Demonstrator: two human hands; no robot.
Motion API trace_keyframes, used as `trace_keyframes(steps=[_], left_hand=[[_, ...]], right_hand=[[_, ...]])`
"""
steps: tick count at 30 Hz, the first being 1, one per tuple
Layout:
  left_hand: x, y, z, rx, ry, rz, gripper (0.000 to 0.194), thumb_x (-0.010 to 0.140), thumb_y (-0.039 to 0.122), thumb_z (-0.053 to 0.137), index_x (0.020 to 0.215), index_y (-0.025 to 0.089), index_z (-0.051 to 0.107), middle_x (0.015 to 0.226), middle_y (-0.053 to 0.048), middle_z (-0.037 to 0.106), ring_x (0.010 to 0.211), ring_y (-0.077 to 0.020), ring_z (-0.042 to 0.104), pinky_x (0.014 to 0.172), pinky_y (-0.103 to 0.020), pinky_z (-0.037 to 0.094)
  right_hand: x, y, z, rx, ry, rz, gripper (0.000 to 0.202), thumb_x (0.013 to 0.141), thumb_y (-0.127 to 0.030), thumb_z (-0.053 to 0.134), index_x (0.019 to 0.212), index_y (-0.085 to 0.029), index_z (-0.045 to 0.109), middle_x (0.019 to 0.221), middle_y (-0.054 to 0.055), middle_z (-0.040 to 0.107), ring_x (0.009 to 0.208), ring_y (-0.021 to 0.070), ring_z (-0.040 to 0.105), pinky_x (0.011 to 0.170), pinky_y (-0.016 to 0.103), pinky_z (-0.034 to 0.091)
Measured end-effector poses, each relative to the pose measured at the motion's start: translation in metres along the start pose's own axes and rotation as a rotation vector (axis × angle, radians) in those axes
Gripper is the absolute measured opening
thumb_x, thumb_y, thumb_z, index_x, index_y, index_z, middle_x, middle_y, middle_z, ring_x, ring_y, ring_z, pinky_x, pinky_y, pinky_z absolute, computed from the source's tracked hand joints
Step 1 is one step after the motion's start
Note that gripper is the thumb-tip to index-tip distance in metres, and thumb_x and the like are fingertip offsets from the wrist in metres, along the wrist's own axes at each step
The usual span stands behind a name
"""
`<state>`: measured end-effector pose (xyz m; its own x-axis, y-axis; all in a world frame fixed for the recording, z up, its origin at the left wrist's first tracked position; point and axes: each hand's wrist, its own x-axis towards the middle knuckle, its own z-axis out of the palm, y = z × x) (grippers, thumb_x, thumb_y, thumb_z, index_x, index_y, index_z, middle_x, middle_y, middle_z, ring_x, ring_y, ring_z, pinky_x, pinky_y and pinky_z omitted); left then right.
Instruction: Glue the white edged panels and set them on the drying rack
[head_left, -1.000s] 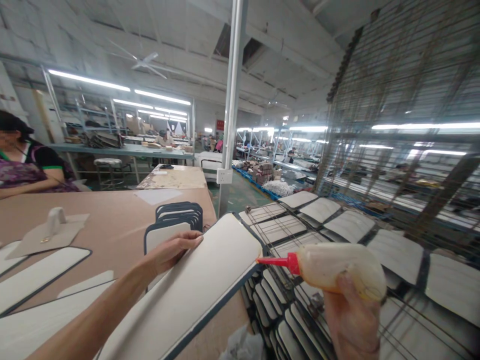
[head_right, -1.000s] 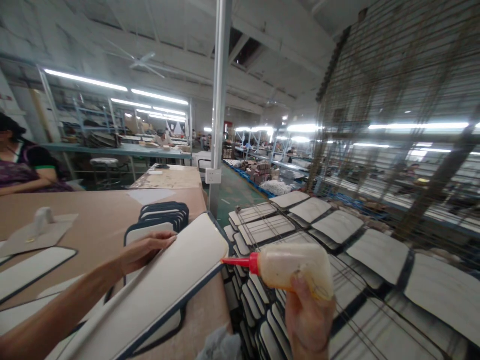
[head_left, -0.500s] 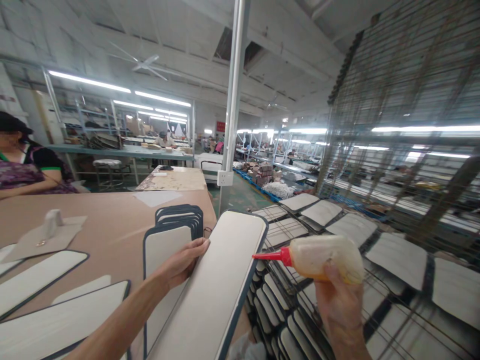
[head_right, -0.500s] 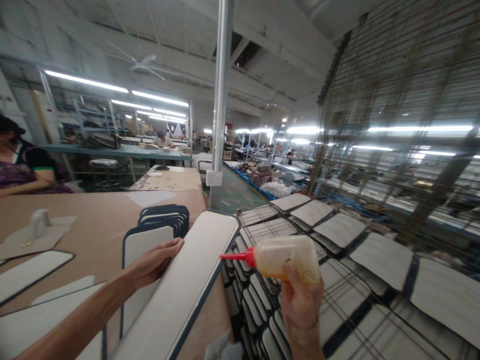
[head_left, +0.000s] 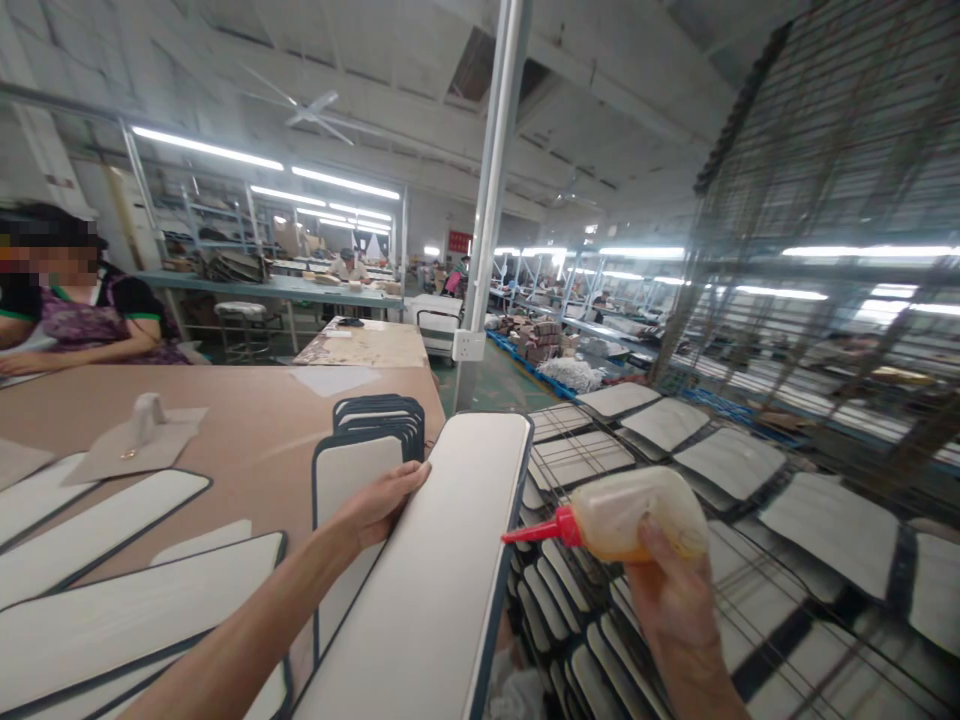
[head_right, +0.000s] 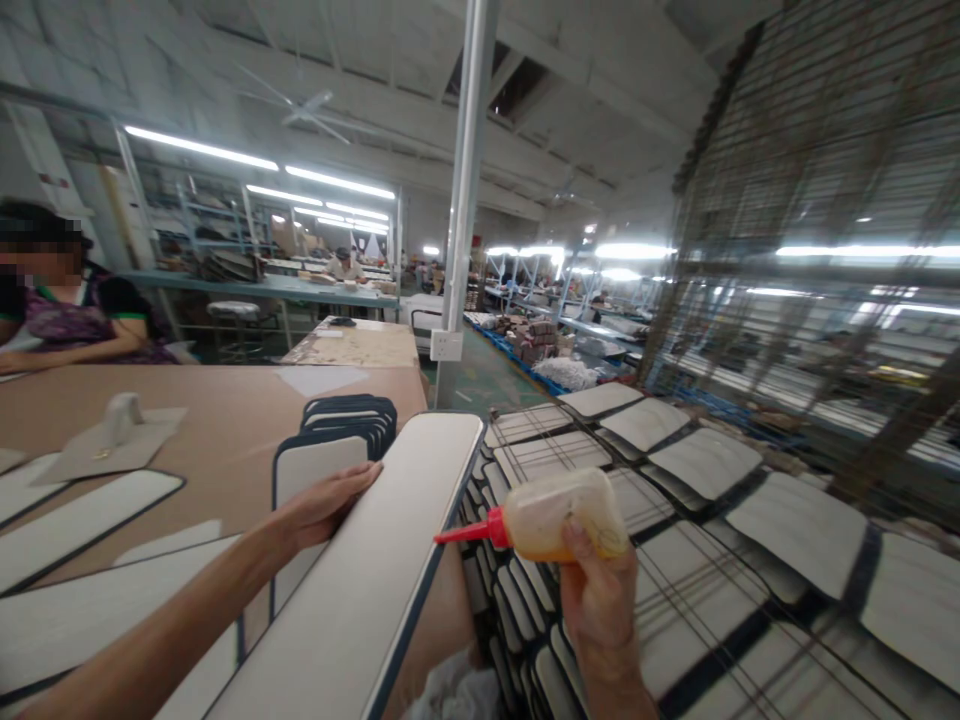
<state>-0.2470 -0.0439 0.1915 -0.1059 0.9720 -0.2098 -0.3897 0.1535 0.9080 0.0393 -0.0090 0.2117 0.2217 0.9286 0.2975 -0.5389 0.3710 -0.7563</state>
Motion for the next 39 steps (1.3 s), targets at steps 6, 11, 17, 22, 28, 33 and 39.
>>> trace_keyframes(steps=[6, 11, 17, 22, 28, 33, 39], left_hand=[[0.009, 0.0, -0.005, -0.049, 0.039, -0.031, 0.023, 0.071, 0.031, 0.073, 0.07, 0.016, 0.056, 0.055, 0.001, 0.062, 0.051, -0.0144, 0.059, 0.05, -0.023, 0.046], [0.015, 0.004, -0.006, -0.069, 0.039, -0.051, 0.018, 0.075, 0.027, 0.069, 0.069, 0.014, 0.058, 0.059, -0.003, 0.066, 0.05, -0.0153, 0.06, 0.053, -0.026, 0.049], [0.023, 0.015, -0.005, -0.074, 0.069, -0.059, 0.016, 0.085, 0.022, 0.056, 0.072, 0.013, 0.061, 0.058, -0.005, 0.067, 0.05, -0.0156, 0.061, 0.052, -0.026, 0.05], [0.031, 0.023, -0.001, -0.074, 0.088, -0.076, 0.016, 0.085, 0.022, 0.055, 0.078, 0.012, 0.065, 0.057, -0.004, 0.068, 0.048, -0.0165, 0.061, 0.052, -0.027, 0.05], [0.04, 0.028, 0.001, -0.087, 0.111, -0.078, 0.016, 0.083, 0.024, 0.059, 0.086, 0.011, 0.067, 0.059, -0.005, 0.069, 0.048, -0.0171, 0.061, 0.053, -0.027, 0.05], [0.044, 0.033, 0.001, -0.111, 0.128, -0.074, 0.02, 0.078, 0.027, 0.066, 0.09, 0.011, 0.067, 0.069, -0.007, 0.072, 0.054, -0.0193, 0.065, 0.055, -0.029, 0.051], [0.049, 0.039, 0.0, -0.151, 0.209, -0.059, 0.013, 0.081, 0.022, 0.062, 0.086, 0.011, 0.066, 0.061, -0.004, 0.07, 0.044, -0.0159, 0.061, 0.048, -0.026, 0.05]], right_hand=[[-0.008, 0.006, 0.001, -0.003, -0.057, 0.086, 0.035, 0.06, -0.027, 0.079, 0.093, -0.027, 0.069, 0.075, -0.001, 0.071, 0.071, 0.0178, 0.067, 0.064, 0.028, 0.056], [-0.013, 0.008, -0.001, -0.039, -0.049, 0.119, 0.031, 0.06, -0.029, 0.079, 0.089, -0.026, 0.069, 0.075, -0.001, 0.071, 0.073, 0.0168, 0.066, 0.066, 0.026, 0.055], [-0.017, 0.009, -0.005, -0.064, -0.018, 0.147, 0.037, 0.057, -0.031, 0.08, 0.093, -0.027, 0.069, 0.076, 0.001, 0.072, 0.072, 0.0196, 0.067, 0.069, 0.033, 0.056], [-0.018, 0.007, -0.01, -0.073, -0.031, 0.157, 0.053, 0.057, -0.032, 0.079, 0.109, -0.028, 0.065, 0.083, 0.002, 0.072, 0.072, 0.021, 0.067, 0.068, 0.035, 0.056], [-0.021, 0.003, -0.016, -0.026, -0.003, 0.19, 0.06, 0.051, -0.028, 0.083, 0.108, -0.03, 0.065, 0.085, 0.001, 0.073, 0.07, 0.0175, 0.067, 0.064, 0.025, 0.055], [-0.022, 0.003, -0.021, -0.033, -0.01, 0.189, 0.062, 0.054, -0.027, 0.081, 0.112, -0.03, 0.063, 0.087, 0.002, 0.073, 0.073, 0.0201, 0.068, 0.066, 0.03, 0.055], [-0.023, 0.002, -0.027, -0.059, 0.021, 0.173, 0.06, 0.055, -0.031, 0.081, 0.112, -0.027, 0.063, 0.085, 0.004, 0.073, 0.071, 0.0221, 0.067, 0.065, 0.034, 0.055]])
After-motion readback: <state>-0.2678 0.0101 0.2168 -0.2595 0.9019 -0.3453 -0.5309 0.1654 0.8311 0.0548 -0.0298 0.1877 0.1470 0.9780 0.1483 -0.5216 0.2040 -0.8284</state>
